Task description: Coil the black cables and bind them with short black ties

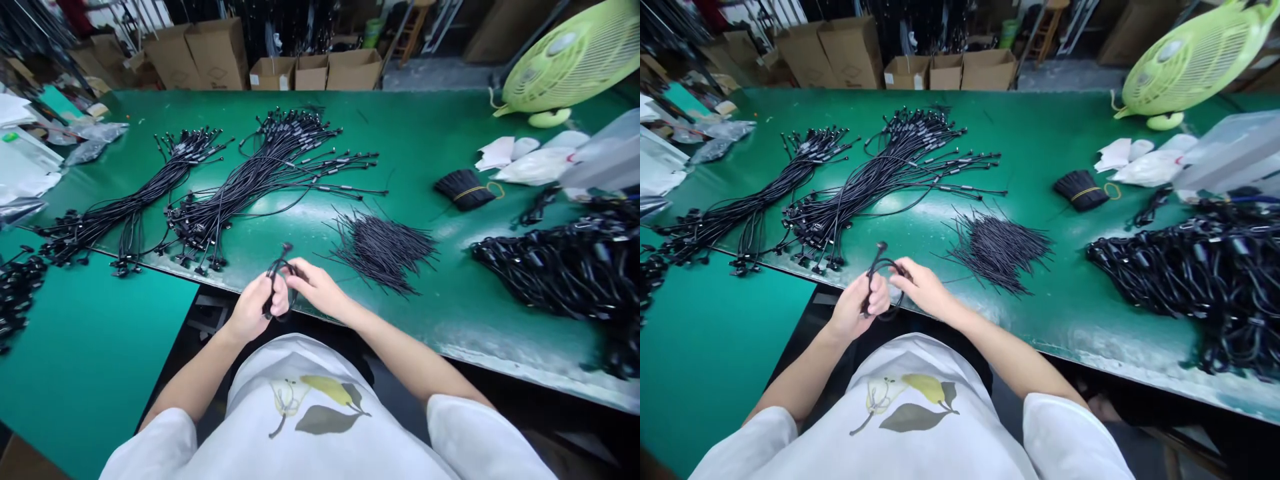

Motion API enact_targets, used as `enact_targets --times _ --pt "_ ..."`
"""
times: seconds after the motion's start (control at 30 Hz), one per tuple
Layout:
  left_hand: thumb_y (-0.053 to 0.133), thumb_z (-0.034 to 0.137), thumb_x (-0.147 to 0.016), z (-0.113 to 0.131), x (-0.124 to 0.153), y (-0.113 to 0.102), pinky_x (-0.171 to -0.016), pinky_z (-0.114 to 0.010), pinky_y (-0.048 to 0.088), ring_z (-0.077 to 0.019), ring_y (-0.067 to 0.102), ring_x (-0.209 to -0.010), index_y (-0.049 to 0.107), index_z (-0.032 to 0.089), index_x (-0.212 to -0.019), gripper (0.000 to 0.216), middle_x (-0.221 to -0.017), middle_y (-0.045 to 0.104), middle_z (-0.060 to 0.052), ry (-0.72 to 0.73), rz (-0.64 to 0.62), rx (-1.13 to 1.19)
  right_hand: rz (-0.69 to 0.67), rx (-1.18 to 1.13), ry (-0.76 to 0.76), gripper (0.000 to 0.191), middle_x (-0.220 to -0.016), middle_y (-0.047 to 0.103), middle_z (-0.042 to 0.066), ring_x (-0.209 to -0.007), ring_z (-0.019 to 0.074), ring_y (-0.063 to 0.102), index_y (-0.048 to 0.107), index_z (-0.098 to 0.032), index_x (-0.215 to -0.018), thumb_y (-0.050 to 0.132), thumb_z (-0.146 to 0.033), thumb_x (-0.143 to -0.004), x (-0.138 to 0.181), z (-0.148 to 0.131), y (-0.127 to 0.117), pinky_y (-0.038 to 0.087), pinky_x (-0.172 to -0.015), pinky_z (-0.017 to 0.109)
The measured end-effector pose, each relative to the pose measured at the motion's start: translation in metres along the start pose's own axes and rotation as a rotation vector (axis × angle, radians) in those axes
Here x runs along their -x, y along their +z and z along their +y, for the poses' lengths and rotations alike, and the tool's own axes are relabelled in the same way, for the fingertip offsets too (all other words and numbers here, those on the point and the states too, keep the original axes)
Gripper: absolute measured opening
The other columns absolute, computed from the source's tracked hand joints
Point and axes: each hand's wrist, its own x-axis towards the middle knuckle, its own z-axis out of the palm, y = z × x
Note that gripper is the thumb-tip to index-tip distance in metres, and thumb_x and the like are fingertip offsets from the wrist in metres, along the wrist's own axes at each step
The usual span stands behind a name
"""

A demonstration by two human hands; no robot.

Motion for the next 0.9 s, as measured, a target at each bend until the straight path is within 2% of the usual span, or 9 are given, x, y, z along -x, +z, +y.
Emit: enact_targets --times 0.1,0.2,0.33,0.47,0.6,0.7,0.77,0.83,0.9 --pt "0.06 0.048 -0.087 -0.009 -0.008 0.004 -0.07 -0.027 0.045 -0.0124 0.055 -0.068 0.053 0.017 -0.076 0.034 -0.069 0.051 0.001 0.006 0.149 0.087 0.21 -0.121 0.159 0.034 -0.065 0.048 -0.003 -0.06 0.0106 0.044 0.052 -0.019 -0.077 0.038 -0.044 -0.096 0.002 0.011 0.023 0.037 -0.06 0.023" --pt "0.059 0.052 -0.086 -0.022 -0.008 0.008 -0.085 -0.032 0.045 -0.0182 0.061 -0.087 0.056 0.017 -0.078 0.037 -0.074 0.056 -0.001 0.001 0.245 0.07 0.365 -0.323 0.198 0.035 -0.061 0.039 -0.004 -0.056 0.0095 0.036 0.05 -0.02 -0.075 0.046 -0.05 -0.092 0.002 0.014 0.032 0.031 -0.053 0.022" --pt "0.053 0.062 -0.084 -0.028 -0.006 0.016 -0.083 -0.033 0.046 -0.0172 0.059 -0.077 0.059 0.015 -0.075 0.048 -0.071 0.056 -0.003 -0.008 0.241 0.064 0.414 -0.74 0.247 0.036 -0.055 0.024 -0.008 -0.048 0.0072 0.021 0.047 -0.02 -0.073 0.055 -0.052 -0.088 0.0 0.011 0.036 0.021 -0.046 0.021" --pt "0.052 0.056 -0.088 -0.017 -0.007 0.016 -0.074 -0.03 0.047 -0.0116 0.047 -0.062 0.054 0.017 -0.072 0.042 -0.062 0.044 0.003 0.029 0.267 0.258 0.321 -0.921 0.258 0.033 -0.059 0.028 -0.008 -0.049 0.0058 0.024 0.049 -0.019 -0.077 0.063 -0.048 -0.085 0.005 0.009 0.04 0.025 -0.048 0.02" --pt "0.061 0.037 -0.089 -0.009 -0.005 0.007 -0.08 -0.031 0.048 -0.0113 0.052 -0.067 0.058 0.016 -0.08 0.024 -0.068 0.049 0.002 -0.078 0.227 0.313 0.263 -0.911 0.239 0.029 -0.066 0.038 -0.005 -0.057 0.007 0.037 0.053 -0.019 -0.086 0.06 -0.047 -0.088 0.012 0.014 0.038 0.034 -0.054 0.02" --pt "0.063 0.043 -0.087 -0.016 -0.003 0.004 -0.088 -0.036 0.048 -0.0171 0.061 -0.079 0.063 0.013 -0.084 0.029 -0.074 0.06 -0.003 -0.177 0.18 0.207 0.25 -0.861 0.237 0.03 -0.065 0.036 -0.006 -0.054 0.0058 0.032 0.058 -0.017 -0.094 0.06 -0.047 -0.088 0.013 0.017 0.031 0.028 -0.049 0.019" --pt "0.058 0.051 -0.088 -0.022 -0.002 0.006 -0.088 -0.035 0.048 -0.0182 0.062 -0.08 0.064 0.012 -0.08 0.039 -0.073 0.061 -0.004 -0.205 0.189 0.174 0.209 -0.914 0.28 0.032 -0.062 0.03 -0.007 -0.051 0.0048 0.025 0.058 -0.016 -0.09 0.063 -0.048 -0.086 0.011 0.015 0.025 0.023 -0.046 0.018" --pt "0.055 0.053 -0.089 -0.026 -0.002 0.01 -0.083 -0.033 0.049 -0.0139 0.058 -0.067 0.06 0.014 -0.072 0.043 -0.062 0.053 0.0 -0.18 0.201 0.22 0.135 -1.046 0.357 0.035 -0.063 0.029 -0.007 -0.051 0.0042 0.025 0.056 -0.016 -0.082 0.068 -0.049 -0.081 0.009 0.012 0.02 0.026 -0.046 0.017" --pt "0.056 0.051 -0.089 -0.026 -0.003 0.013 -0.074 -0.029 0.048 -0.0101 0.048 -0.056 0.056 0.016 -0.07 0.04 -0.054 0.041 0.005 -0.134 0.196 0.301 0.056 -1.201 0.439 0.039 -0.068 0.035 -0.006 -0.055 0.0045 0.033 0.052 -0.016 -0.077 0.073 -0.049 -0.076 0.007 0.008 0.016 0.035 -0.05 0.017"
